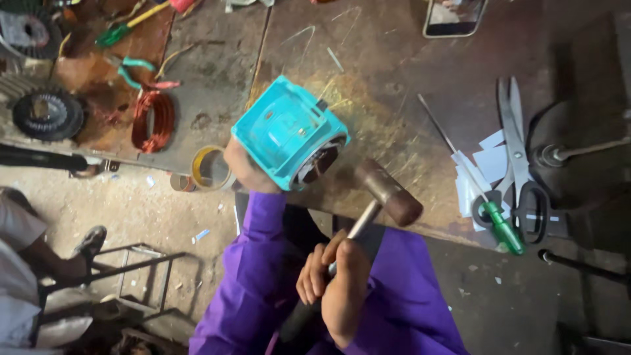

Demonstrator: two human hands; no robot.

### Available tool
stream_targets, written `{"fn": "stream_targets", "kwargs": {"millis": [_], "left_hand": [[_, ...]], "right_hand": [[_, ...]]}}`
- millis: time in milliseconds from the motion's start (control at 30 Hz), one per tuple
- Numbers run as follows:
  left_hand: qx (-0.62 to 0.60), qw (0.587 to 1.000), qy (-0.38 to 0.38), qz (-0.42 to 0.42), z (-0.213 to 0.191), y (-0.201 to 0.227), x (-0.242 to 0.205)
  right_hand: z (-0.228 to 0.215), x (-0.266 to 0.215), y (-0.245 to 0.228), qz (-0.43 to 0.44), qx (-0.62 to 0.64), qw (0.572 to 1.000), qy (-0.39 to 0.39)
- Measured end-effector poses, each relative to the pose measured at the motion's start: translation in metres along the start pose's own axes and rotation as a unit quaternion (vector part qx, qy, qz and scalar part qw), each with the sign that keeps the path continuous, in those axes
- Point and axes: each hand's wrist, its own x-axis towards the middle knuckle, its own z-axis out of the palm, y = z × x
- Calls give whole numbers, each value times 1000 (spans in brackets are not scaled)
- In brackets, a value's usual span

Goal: The person is repairing a teal electric motor by hand. They insert copper windings into the motor housing, use a hammer to tap the windings into place, and apply tape to secure the components.

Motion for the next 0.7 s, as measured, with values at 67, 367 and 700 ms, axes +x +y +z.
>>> {"fn": "stream_targets", "kwargs": {"millis": [67,367,700], "left_hand": [[1,1000,19,2,-1,-4,-3],[299,927,-52,221,27,27,25],[337,934,-99,61,119,78,70]], "right_hand": [[-4,4,3,19,-21,1000,-9],[6,6,-51,-140,-64,988,20],[7,63,-79,-145,-282,946,70]]}}
